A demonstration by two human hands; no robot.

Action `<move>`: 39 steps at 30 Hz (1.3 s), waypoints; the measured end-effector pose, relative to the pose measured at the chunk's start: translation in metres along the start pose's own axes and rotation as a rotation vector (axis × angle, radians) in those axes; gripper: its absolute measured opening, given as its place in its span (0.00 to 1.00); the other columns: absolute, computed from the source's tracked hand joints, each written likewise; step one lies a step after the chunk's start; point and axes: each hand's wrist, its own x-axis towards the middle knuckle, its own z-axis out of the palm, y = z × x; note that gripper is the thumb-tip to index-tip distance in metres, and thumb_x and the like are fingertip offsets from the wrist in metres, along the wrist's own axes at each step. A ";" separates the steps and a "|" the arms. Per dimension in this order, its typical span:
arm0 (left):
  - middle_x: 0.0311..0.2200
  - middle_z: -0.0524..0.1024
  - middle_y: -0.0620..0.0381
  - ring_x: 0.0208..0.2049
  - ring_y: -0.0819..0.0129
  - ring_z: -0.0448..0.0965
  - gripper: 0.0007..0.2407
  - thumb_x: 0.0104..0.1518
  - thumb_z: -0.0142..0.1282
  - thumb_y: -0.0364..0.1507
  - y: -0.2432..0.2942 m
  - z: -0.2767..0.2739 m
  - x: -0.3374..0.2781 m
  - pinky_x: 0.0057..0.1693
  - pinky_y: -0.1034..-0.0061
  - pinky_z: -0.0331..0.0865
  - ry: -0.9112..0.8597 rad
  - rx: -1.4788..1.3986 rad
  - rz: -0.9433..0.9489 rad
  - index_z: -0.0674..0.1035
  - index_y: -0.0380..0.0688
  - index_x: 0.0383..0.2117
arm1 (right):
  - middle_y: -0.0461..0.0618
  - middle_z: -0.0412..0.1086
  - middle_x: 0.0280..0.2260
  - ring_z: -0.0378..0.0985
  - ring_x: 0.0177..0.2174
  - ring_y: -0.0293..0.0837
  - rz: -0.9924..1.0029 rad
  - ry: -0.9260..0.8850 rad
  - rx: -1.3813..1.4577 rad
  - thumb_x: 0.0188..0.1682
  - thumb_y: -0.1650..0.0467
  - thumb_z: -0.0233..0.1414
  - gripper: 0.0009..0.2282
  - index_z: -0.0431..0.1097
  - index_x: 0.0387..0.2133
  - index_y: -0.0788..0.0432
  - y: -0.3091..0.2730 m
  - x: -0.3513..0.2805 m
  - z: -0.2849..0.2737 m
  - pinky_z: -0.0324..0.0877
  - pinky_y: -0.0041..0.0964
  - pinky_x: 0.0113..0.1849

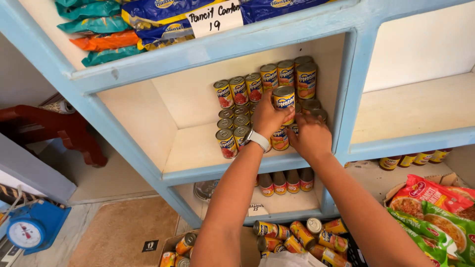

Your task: Taking canned goods from a cardboard box on the floor and organizing them onto grocery store shelves.

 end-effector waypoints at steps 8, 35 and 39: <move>0.40 0.84 0.50 0.40 0.63 0.87 0.22 0.45 0.70 0.29 -0.040 0.023 0.038 0.47 0.71 0.78 -0.034 -0.114 0.044 0.76 0.36 0.47 | 0.53 0.76 0.49 0.76 0.54 0.49 -0.106 0.049 -0.061 0.48 0.63 0.58 0.17 0.76 0.46 0.61 0.008 -0.013 0.011 0.67 0.52 0.57; 0.39 0.84 0.47 0.40 0.56 0.86 0.22 0.38 0.75 0.29 -0.041 0.054 0.070 0.47 0.67 0.77 0.145 0.153 0.073 0.79 0.38 0.42 | 0.54 0.75 0.52 0.74 0.55 0.51 -0.097 0.050 -0.029 0.46 0.68 0.56 0.16 0.75 0.47 0.60 0.013 -0.016 0.013 0.65 0.51 0.58; 0.38 0.84 0.48 0.41 0.55 0.86 0.22 0.40 0.73 0.30 -0.046 0.062 0.077 0.47 0.64 0.77 0.143 0.161 0.021 0.79 0.40 0.43 | 0.54 0.75 0.52 0.74 0.55 0.51 -0.098 0.078 0.002 0.46 0.68 0.55 0.17 0.75 0.49 0.61 0.011 -0.015 0.009 0.65 0.52 0.57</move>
